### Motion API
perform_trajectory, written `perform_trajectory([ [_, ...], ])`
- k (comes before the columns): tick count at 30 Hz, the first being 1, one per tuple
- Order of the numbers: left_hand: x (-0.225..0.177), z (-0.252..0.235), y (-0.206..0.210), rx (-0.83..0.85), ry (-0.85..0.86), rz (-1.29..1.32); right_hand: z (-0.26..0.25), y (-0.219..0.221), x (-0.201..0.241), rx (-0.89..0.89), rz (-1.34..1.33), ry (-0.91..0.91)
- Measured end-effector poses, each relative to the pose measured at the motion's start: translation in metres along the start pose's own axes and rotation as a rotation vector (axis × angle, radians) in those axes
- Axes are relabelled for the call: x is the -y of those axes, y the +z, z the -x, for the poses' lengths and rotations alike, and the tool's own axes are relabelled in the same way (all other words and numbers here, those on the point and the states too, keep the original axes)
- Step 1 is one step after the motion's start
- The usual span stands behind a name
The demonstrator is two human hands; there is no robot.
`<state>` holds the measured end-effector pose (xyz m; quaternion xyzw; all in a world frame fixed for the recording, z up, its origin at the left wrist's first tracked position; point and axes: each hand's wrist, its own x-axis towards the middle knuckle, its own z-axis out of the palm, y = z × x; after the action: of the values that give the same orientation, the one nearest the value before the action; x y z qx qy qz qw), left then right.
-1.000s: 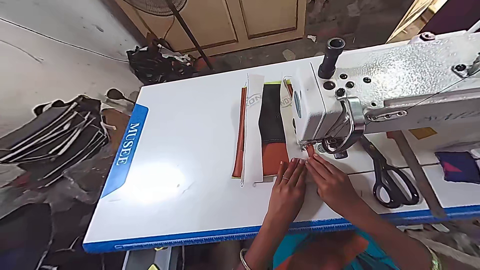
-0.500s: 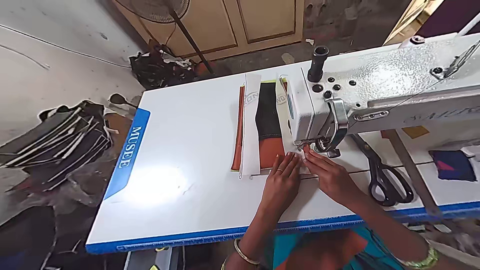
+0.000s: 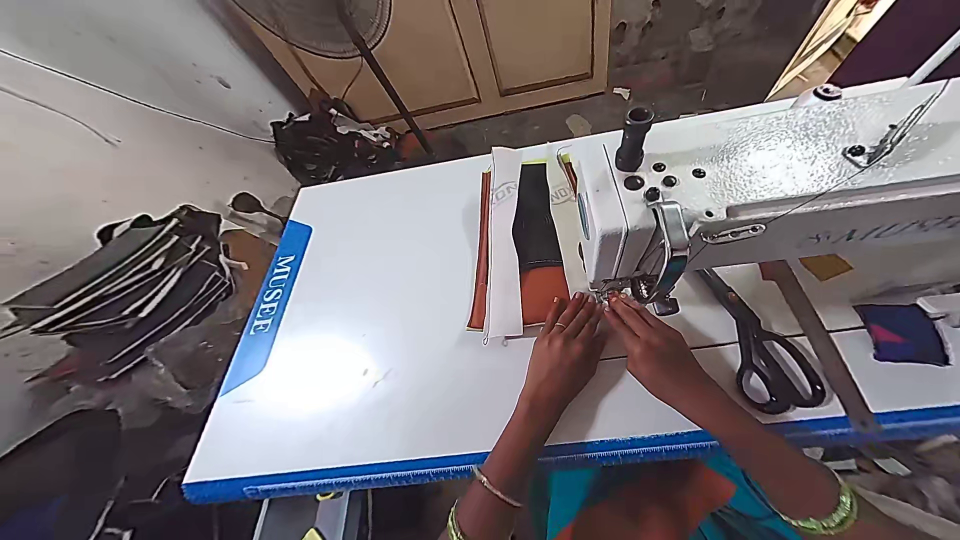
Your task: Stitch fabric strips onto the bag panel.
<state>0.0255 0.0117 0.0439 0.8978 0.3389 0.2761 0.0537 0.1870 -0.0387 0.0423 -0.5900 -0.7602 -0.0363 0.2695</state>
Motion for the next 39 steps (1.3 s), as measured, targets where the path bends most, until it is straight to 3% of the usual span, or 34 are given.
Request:
perform_trajectory([
  [18, 0.034, -0.034, -0.005, 0.077, -0.101, 0.228, 0.005, 0.004, 0.003, -0.027, 0.06, 0.084],
  [23, 0.032, -0.035, -0.003, 0.102, -0.212, 0.095, 0.043, -0.03, 0.0, -0.043, 0.025, 0.161],
  [27, 0.032, -0.035, 0.002, 0.111, -0.278, -0.101, 0.075, -0.066, -0.012, 0.002, 0.14, 0.345],
  [31, 0.016, -0.042, -0.006, 0.235, -0.459, -0.21, 0.09, -0.1, -0.023, 0.202, 0.126, 0.575],
  [36, -0.014, -0.059, -0.019, 0.405, -0.813, -0.21, 0.081, -0.119, -0.04, 0.368, 0.053, 0.66],
  [39, -0.032, -0.064, -0.021, 0.401, -0.961, -0.254, 0.072, -0.126, -0.051, 0.326, -0.211, 0.801],
])
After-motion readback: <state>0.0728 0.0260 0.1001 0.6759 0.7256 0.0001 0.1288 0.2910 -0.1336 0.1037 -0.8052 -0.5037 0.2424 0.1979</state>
